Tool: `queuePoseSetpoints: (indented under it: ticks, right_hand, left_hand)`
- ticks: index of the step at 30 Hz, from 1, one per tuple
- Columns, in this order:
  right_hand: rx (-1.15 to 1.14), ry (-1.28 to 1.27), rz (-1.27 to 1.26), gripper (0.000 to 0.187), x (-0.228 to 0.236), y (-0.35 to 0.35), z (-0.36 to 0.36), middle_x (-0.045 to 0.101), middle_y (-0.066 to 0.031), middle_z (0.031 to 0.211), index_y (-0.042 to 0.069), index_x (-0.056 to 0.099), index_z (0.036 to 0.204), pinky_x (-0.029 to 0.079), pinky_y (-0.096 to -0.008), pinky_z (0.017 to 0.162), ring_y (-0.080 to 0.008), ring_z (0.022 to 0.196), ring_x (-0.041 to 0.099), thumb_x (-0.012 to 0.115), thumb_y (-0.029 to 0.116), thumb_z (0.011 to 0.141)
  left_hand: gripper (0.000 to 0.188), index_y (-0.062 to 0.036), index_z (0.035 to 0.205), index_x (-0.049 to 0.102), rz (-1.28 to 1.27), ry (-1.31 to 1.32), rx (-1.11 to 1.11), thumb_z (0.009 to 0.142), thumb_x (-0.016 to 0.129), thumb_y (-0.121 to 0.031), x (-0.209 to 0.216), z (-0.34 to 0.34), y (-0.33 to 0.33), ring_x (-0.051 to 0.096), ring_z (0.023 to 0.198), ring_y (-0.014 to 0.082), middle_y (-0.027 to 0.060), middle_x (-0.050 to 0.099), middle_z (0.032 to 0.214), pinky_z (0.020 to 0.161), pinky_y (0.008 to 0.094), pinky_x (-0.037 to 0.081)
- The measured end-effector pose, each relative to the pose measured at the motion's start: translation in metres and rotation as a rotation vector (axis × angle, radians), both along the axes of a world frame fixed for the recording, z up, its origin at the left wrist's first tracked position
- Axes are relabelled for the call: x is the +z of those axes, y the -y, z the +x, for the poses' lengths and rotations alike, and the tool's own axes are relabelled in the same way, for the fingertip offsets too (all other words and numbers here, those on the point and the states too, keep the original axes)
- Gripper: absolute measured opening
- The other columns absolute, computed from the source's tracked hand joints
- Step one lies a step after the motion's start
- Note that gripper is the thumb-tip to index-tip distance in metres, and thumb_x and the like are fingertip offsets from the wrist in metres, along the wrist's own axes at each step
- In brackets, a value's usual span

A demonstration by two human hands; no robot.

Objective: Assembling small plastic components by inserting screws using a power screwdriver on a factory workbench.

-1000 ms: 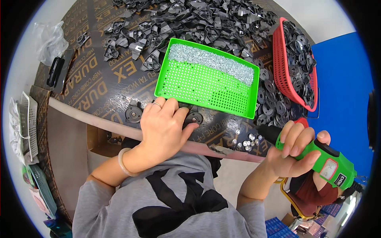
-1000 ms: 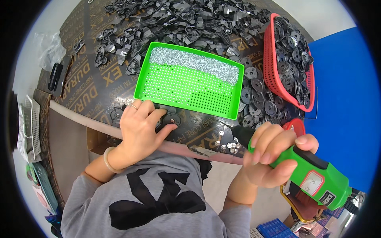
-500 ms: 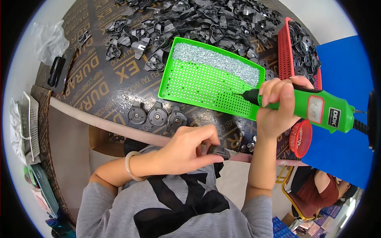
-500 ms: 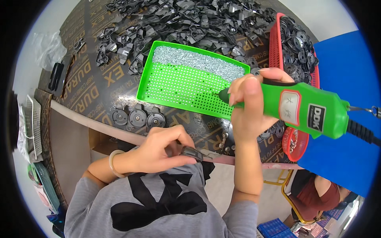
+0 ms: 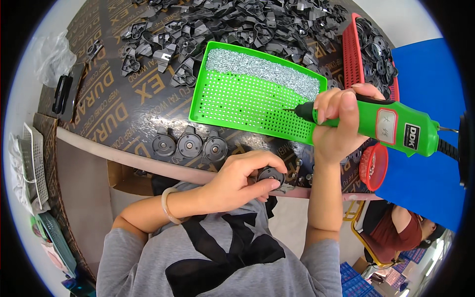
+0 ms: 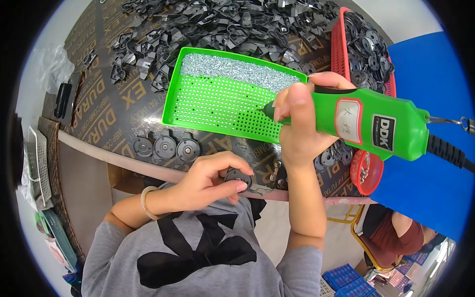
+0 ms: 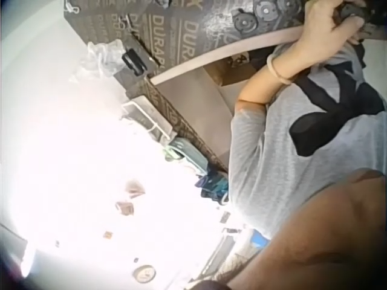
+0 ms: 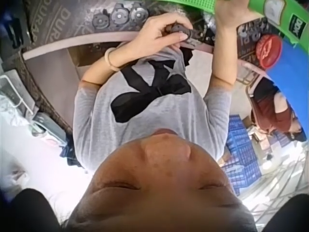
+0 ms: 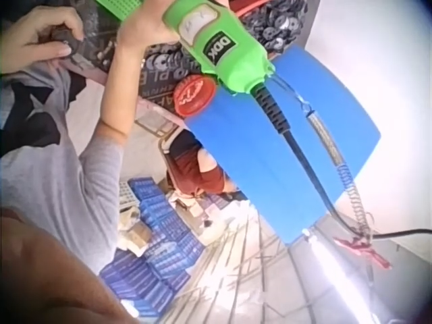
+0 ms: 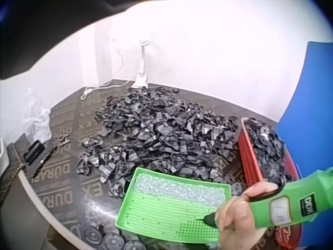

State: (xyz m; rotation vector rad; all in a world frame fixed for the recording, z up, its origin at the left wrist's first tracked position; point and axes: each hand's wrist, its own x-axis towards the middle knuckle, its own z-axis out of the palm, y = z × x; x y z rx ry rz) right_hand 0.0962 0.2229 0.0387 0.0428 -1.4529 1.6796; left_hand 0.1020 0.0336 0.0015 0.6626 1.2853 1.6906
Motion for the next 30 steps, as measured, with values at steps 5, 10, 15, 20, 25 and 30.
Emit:
queuePoseSetpoints:
  ticks: [5,10,15,20,25,30]
  right_hand:
    - [-0.022,0.018,0.011,0.031,-0.001,0.001,0.001,0.051,-0.0045,0.059,0.001,0.045,0.11,0.041,-0.0265,0.044,-0.0126,0.044,0.048,0.068,0.005,0.089]
    - [-0.018,-0.004,0.038,0.03,0.004,-0.001,0.002,0.051,-0.0046,0.059,0.0,0.045,0.11,0.042,-0.0269,0.045,-0.013,0.044,0.049,0.067,0.005,0.09]
    - [0.086,-0.074,0.035,0.033,0.027,-0.003,0.026,0.047,-0.0018,0.061,0.005,0.043,0.116,0.041,-0.0312,0.048,-0.0145,0.049,0.047,0.064,0.015,0.094]
    - [0.245,0.045,0.196,0.029,0.061,0.013,0.079,0.048,0.0028,0.066,0.01,0.043,0.123,0.037,-0.0266,0.056,-0.008,0.053,0.044,0.052,0.028,0.102]
    - [0.273,0.094,0.19,0.031,0.056,0.026,0.094,0.054,-0.0021,0.066,0.008,0.041,0.117,0.042,-0.0282,0.052,-0.0128,0.052,0.05,0.061,0.021,0.098]
    - [0.26,0.069,0.155,0.031,0.048,0.032,0.093,0.054,-0.0031,0.066,0.007,0.042,0.117,0.043,-0.0299,0.05,-0.0147,0.052,0.051,0.063,0.02,0.097]
  left_hand:
    - [0.025,-0.002,0.112,0.063,-0.058,-0.104,-0.014,0.088,0.071,-0.005,-0.005,-0.001,-0.001,0.066,0.063,0.0104,0.0074,0.063,0.093,0.055,0.0235,0.052]
    - [0.038,-0.0029,0.121,0.061,-0.147,-0.185,-0.057,0.085,0.074,0.001,0.001,-0.005,0.0,0.065,0.084,0.0042,0.0013,0.063,0.097,0.06,0.0211,0.052]
    - [0.052,0.0007,0.132,0.05,-0.083,0.065,-0.056,0.085,0.071,0.007,-0.008,-0.002,0.001,0.065,0.098,0.0126,0.0046,0.062,0.111,0.082,0.0268,0.059]
    - [0.051,-0.0003,0.13,0.052,-0.08,0.081,-0.016,0.083,0.072,0.006,-0.019,0.002,-0.002,0.064,0.089,0.0101,0.0048,0.064,0.1,0.076,0.0267,0.057]
    - [0.05,-0.0022,0.128,0.055,0.005,0.135,0.068,0.083,0.075,0.004,-0.017,0.007,-0.007,0.063,0.075,0.0049,0.0019,0.067,0.085,0.066,0.0224,0.053]
    - [0.051,-0.0028,0.129,0.055,-0.004,0.067,0.033,0.083,0.075,0.005,-0.023,0.005,-0.004,0.058,0.071,0.0022,0.0003,0.065,0.082,0.062,0.0199,0.049]
